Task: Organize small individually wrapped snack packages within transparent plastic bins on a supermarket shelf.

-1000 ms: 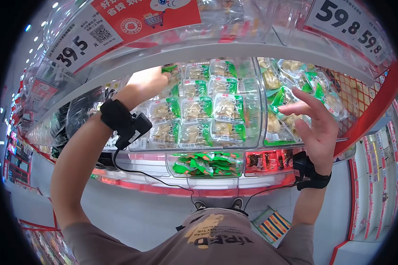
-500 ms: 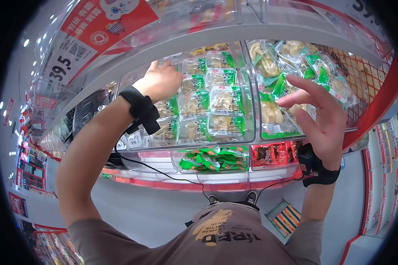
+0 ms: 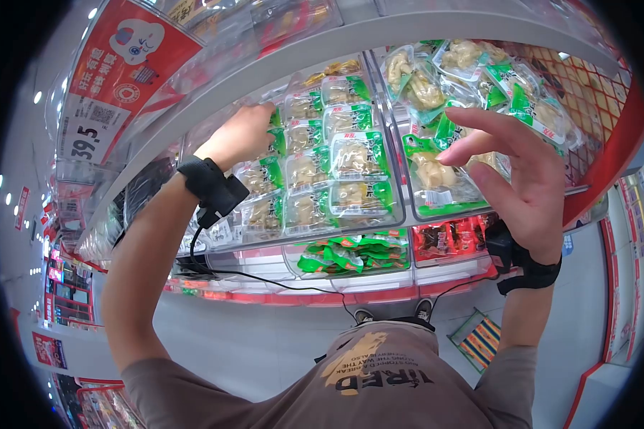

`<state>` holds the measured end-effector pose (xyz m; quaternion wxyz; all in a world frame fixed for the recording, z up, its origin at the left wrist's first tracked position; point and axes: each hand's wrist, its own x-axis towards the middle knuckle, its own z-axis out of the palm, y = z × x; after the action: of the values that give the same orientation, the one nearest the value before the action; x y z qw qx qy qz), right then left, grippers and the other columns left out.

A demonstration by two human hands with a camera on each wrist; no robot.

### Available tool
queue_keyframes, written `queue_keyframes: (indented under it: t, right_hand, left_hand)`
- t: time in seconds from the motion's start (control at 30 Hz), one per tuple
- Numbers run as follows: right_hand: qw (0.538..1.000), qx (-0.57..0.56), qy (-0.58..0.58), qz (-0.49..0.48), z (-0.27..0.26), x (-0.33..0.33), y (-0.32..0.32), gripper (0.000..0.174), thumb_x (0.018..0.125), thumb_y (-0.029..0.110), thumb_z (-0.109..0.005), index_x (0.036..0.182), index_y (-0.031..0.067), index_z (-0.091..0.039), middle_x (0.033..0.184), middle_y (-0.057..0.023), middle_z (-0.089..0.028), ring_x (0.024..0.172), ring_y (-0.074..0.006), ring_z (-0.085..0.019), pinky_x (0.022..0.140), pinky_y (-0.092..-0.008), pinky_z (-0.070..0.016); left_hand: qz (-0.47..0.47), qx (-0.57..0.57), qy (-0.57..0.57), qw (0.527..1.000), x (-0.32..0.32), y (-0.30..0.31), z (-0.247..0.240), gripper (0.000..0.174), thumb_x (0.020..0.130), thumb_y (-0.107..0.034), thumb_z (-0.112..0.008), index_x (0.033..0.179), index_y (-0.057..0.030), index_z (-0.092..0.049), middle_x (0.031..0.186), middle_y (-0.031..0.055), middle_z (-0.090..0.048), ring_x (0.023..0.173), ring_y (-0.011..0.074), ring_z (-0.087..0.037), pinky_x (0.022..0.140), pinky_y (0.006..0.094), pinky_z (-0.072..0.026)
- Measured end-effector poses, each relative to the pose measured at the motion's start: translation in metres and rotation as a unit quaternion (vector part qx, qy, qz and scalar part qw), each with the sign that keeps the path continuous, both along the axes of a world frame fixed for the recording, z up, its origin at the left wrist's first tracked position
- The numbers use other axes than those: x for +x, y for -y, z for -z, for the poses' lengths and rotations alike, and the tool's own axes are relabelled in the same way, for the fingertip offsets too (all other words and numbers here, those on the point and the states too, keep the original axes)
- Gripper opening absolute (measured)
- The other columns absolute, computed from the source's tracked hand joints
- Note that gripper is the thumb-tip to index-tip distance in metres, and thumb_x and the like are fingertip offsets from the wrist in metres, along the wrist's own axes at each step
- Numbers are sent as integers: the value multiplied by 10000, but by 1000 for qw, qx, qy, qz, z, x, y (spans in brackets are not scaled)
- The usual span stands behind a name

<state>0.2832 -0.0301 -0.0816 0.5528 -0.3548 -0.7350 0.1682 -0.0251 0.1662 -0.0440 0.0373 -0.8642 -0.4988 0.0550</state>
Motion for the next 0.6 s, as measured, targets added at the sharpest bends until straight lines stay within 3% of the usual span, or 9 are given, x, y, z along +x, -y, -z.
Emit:
queue_keyframes:
  t: [0.23,0.33,0.43,0.57,0.6]
  right_hand:
    - [1000,-11,-10,15,-3,-4,3,375,828,23,-592,1199,-32,-610,928,-124,-708,914,-182,-652,899,-350,-450]
    - [990,60,-23,128,7,-3,-7,329,798,4,-575,1110,52,-664,983,-77,-714,938,-161,-677,804,-293,-479]
    - [969,30,29,242,2,-9,-7,270,802,1,-583,1062,31,-652,1040,-112,-691,1040,-223,-650,845,-328,-480]
    - [937,69,69,336,8,-16,-16,239,811,-8,-591,1045,1,-638,1110,-171,-651,1024,-349,-626,876,-420,-488]
    - [935,51,74,343,8,-18,-16,239,810,-8,-593,1045,-4,-639,1118,-178,-646,1020,-354,-625,875,-416,-492]
  left_hand:
    - [-9,-42,-78,996,-3,-4,-3,438,782,-92,-671,1203,3,-598,1136,219,-645,1093,365,-601,945,419,-472]
    - [-2,-20,-70,997,-3,2,-1,425,781,-87,-674,1194,-10,-608,1133,214,-644,1093,368,-598,938,421,-477]
    - [-10,1,-91,996,-5,2,3,399,784,-69,-664,1177,-18,-617,1129,214,-637,1101,381,-586,930,435,-478]
    - [-29,-2,-154,988,8,13,-4,379,799,-15,-599,1178,-7,-601,1148,215,-618,1113,390,-572,924,456,-476]
    - [16,21,-118,993,9,15,-3,389,800,-3,-580,1190,-4,-592,1167,215,-612,1119,387,-571,926,451,-476]
